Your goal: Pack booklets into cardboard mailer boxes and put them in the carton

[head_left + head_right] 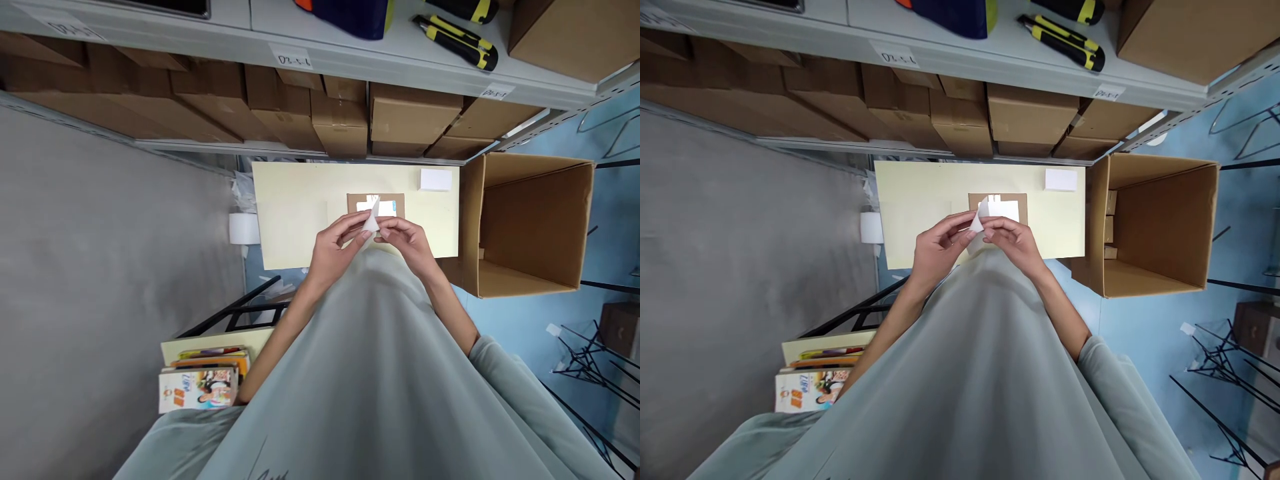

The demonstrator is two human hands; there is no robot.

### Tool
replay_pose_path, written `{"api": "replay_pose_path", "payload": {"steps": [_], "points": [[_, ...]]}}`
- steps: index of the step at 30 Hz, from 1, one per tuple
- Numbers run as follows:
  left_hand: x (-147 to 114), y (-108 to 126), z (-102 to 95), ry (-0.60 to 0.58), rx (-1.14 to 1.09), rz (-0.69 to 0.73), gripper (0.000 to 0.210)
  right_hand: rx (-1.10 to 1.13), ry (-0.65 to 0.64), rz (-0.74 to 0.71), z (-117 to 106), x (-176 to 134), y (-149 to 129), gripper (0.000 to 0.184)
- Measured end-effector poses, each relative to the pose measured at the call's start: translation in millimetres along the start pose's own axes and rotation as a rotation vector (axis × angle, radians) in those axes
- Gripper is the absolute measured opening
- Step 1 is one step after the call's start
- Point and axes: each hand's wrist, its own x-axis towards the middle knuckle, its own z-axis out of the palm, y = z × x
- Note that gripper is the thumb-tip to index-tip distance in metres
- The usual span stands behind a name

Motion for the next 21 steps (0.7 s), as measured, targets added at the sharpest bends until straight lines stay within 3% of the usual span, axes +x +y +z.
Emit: {"api": "replay_pose_path", "payload": {"steps": [8,21], "points": [[2,-1,6.0,-0.014,-0.002,0.022,0.049,-0.011,0.017,0.004,-6,1,3,0.048],[-2,7,8.5,-0.091,0.018,0.04,0.046,-0.043,-0.001,-0.104,-9,1,13,0.04]]}}
